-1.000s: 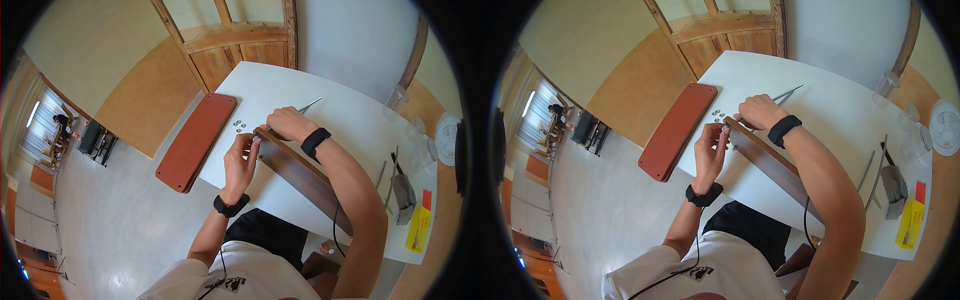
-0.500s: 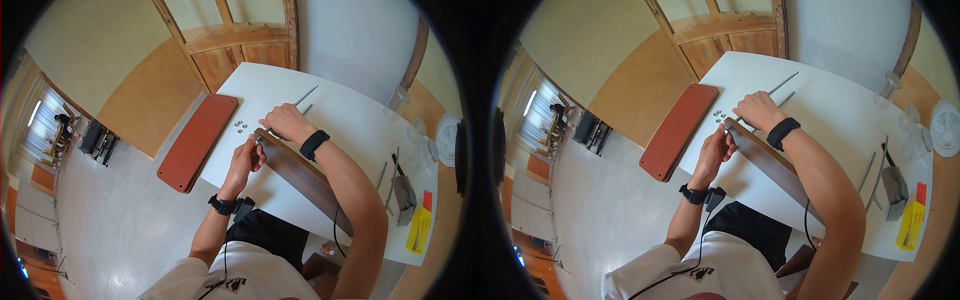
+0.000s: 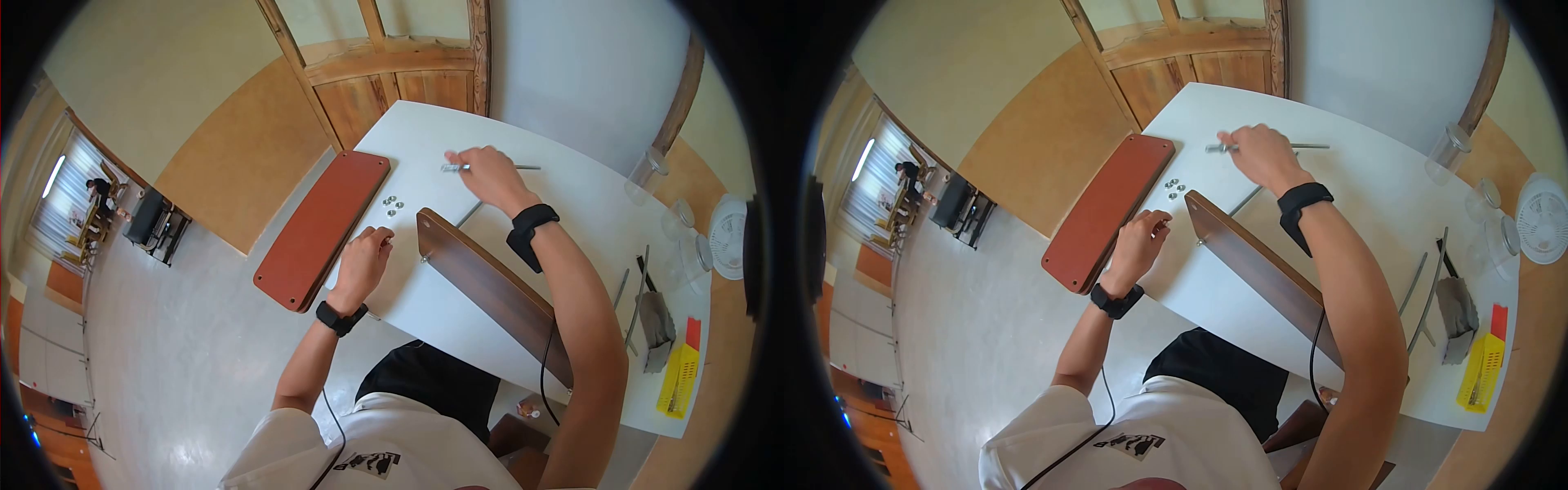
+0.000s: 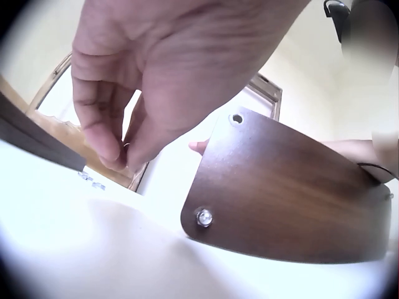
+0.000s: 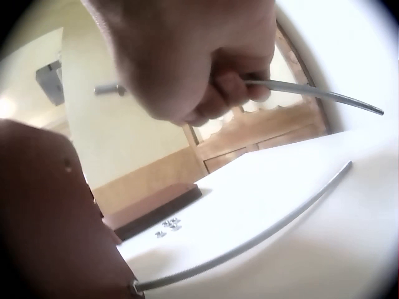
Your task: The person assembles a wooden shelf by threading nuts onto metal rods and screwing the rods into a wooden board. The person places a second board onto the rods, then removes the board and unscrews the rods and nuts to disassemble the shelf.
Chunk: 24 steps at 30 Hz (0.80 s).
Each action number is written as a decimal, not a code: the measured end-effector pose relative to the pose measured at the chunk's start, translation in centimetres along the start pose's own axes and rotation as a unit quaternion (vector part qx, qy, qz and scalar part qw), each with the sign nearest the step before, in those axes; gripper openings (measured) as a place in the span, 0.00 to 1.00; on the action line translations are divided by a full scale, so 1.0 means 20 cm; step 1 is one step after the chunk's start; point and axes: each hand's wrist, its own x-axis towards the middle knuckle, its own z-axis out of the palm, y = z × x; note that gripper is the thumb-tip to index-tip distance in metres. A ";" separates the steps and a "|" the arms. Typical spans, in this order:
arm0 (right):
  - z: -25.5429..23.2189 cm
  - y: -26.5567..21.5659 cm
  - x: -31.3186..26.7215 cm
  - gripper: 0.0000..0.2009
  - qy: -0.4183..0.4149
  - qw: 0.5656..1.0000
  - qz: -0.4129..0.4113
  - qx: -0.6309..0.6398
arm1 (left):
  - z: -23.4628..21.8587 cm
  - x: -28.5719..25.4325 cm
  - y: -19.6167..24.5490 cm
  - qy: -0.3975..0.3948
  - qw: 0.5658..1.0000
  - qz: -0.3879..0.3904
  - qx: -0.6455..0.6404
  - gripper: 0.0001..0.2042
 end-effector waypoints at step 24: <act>0.07 -0.10 0.01 0.17 0.126 0.969 -0.161 -0.136 | -0.19 0.27 0.23 -0.074 0.910 -0.017 -0.407 0.23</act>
